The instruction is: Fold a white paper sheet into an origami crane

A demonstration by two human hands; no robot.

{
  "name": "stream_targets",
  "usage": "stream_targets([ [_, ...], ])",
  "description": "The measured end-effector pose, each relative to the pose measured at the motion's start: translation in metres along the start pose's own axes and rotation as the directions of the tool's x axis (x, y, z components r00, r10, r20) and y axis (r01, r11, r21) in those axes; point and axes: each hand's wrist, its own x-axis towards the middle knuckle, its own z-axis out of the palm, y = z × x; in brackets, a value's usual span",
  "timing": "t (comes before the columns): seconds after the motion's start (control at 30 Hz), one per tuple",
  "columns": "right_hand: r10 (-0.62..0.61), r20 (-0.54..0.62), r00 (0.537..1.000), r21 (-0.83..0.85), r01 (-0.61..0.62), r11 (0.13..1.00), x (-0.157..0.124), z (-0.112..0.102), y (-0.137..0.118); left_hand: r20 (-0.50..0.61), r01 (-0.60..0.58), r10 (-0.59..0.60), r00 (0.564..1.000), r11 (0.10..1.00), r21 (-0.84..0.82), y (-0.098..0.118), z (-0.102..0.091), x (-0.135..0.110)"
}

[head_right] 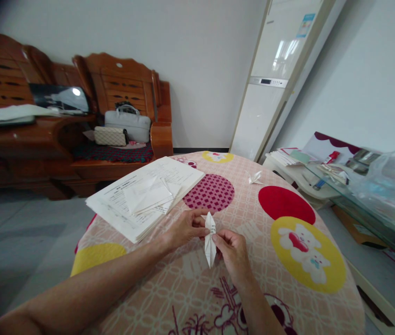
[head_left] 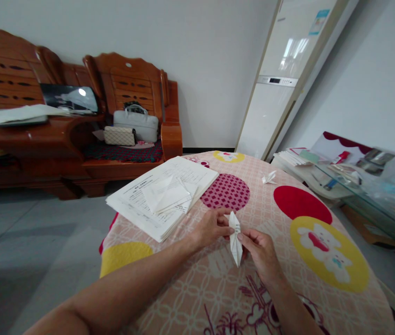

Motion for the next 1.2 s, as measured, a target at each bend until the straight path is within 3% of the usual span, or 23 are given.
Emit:
stream_targets([
  [0.27, -0.050, -0.061, 0.997, -0.005, 0.050, 0.999, -0.001, 0.002, 0.001, 0.056, 0.028, -0.022, 0.998, 0.993, -0.113, -0.007, 0.004, 0.000],
  [0.4, -0.059, -0.092, 0.994, 0.010, 0.060, 0.998, -0.001, 0.006, 0.001, 0.023, 0.009, -0.007, 1.000, 0.995, -0.104, -0.010, 0.006, 0.000],
  [0.63, 0.002, -0.099, 0.995, 0.105, 0.009, 0.994, -0.001, 0.009, 0.003, 0.014, 0.008, -0.006, 1.000, 0.992, -0.126, -0.003, 0.008, -0.002],
  [0.83, -0.026, -0.105, 0.994, 0.156, 0.042, 0.987, -0.001, 0.006, 0.002, -0.136, -0.071, 0.047, 0.990, 0.982, -0.174, 0.001, 0.012, -0.004],
  [0.97, -0.028, -0.087, 0.996, 0.143, 0.040, 0.989, -0.002, 0.006, -0.002, -0.159, -0.111, 0.087, 0.983, 0.983, -0.149, -0.002, 0.013, -0.003],
  [1.2, -0.086, -0.158, 0.984, 0.017, 0.090, 0.996, -0.002, 0.007, -0.004, -0.179, -0.042, 0.034, 0.983, 0.998, -0.043, 0.001, 0.013, -0.006],
])
